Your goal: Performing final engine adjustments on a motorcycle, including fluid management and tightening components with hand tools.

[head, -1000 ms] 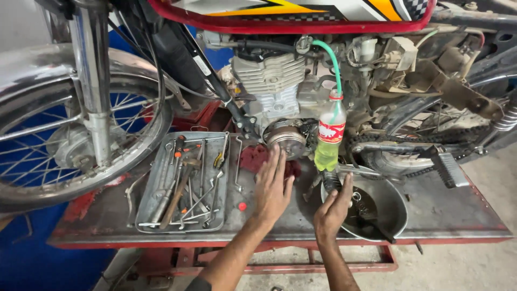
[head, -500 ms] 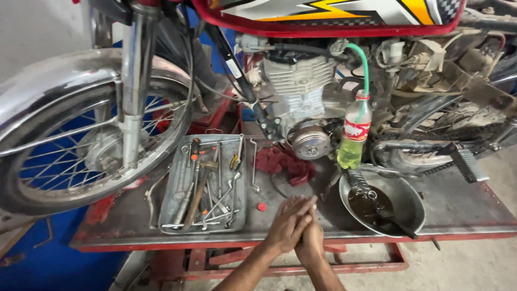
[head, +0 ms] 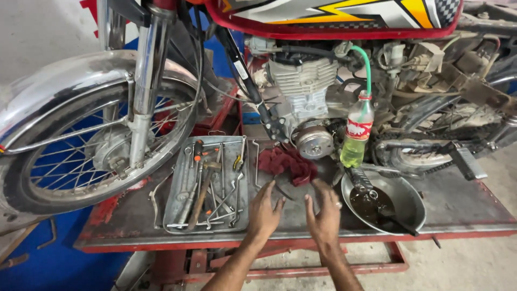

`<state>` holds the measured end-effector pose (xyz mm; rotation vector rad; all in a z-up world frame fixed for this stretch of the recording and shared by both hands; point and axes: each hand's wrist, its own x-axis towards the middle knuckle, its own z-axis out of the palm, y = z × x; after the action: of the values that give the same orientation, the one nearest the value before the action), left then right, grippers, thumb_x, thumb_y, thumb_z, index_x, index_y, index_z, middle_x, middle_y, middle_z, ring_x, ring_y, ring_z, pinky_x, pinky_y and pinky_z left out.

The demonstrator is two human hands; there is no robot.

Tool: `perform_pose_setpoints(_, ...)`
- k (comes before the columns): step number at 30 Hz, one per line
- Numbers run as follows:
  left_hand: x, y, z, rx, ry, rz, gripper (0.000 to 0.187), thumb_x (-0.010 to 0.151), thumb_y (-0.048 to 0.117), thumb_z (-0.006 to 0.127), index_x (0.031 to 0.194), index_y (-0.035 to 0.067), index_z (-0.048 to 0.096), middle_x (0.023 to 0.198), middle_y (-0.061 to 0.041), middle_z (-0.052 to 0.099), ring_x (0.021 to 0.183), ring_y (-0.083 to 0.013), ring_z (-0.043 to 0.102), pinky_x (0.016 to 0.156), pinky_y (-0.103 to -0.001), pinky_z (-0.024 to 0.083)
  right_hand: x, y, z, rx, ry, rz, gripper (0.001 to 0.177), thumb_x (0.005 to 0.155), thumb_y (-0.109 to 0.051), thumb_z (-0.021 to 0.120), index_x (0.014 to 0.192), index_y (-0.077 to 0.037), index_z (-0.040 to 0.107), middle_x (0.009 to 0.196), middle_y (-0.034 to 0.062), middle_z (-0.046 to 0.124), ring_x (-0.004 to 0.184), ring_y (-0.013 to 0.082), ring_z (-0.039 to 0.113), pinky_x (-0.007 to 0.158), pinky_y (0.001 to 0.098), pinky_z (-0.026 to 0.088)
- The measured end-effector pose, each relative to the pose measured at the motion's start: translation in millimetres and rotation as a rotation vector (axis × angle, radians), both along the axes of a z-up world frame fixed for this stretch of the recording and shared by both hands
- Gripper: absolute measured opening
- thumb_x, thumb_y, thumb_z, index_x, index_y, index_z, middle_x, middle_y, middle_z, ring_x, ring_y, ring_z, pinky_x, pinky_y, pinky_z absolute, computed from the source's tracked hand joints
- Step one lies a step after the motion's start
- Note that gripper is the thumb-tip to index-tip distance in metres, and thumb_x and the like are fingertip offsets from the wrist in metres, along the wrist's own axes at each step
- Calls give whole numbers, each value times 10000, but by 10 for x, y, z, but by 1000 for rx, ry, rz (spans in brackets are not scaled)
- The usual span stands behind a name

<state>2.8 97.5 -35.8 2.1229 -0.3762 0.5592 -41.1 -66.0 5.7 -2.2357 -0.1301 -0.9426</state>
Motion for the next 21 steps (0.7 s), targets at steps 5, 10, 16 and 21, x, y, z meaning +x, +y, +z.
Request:
perform_pose_setpoints(5, -45, -114, 273, 153, -6, -25, 580, 892, 281, 683, 1392, 50, 502, 1439, -152, 521, 1266, -320, 542, 1030, -423, 436, -116, -248, 298, -308, -154, -298, 454, 938, -208, 629, 1346, -27, 544, 1380, 196, 521, 1301, 385, 471, 1064, 504, 427)
perform_pose_setpoints(10, 81, -373, 696, 193, -67, -61, 654, 868, 275, 713, 1456, 115, 475, 1524, -156, 431, 1353, -354, 471, 963, -572, 465, 1, -513, 63, -469, -121, -566, 681, 773, -280, 752, 1387, -69, 547, 1389, 148, 554, 1343, 313, 495, 1119, 448, 365)
perform_pose_setpoints(16, 403, -611, 1047, 353, -403, -47, 814, 784, 286, 784, 1493, 106, 426, 1599, -141, 326, 1440, -330, 380, 1083, -569, 380, 47, -540, -12, -580, -80, -634, 772, 711, -300, 751, 1412, -64, 531, 1449, 118, 532, 1374, 275, 477, 1032, 419, 412)
perform_pose_setpoints(21, 459, -693, 1053, 373, -414, -37, 884, 736, 261, 815, 1497, 68, 408, 1589, -139, 337, 1426, -328, 387, 1063, -537, 415, 117, -557, -111, -624, -177, -640, 751, 721, -284, 705, 1426, -94, 533, 1443, 141, 529, 1360, 325, 485, 938, 415, 446)
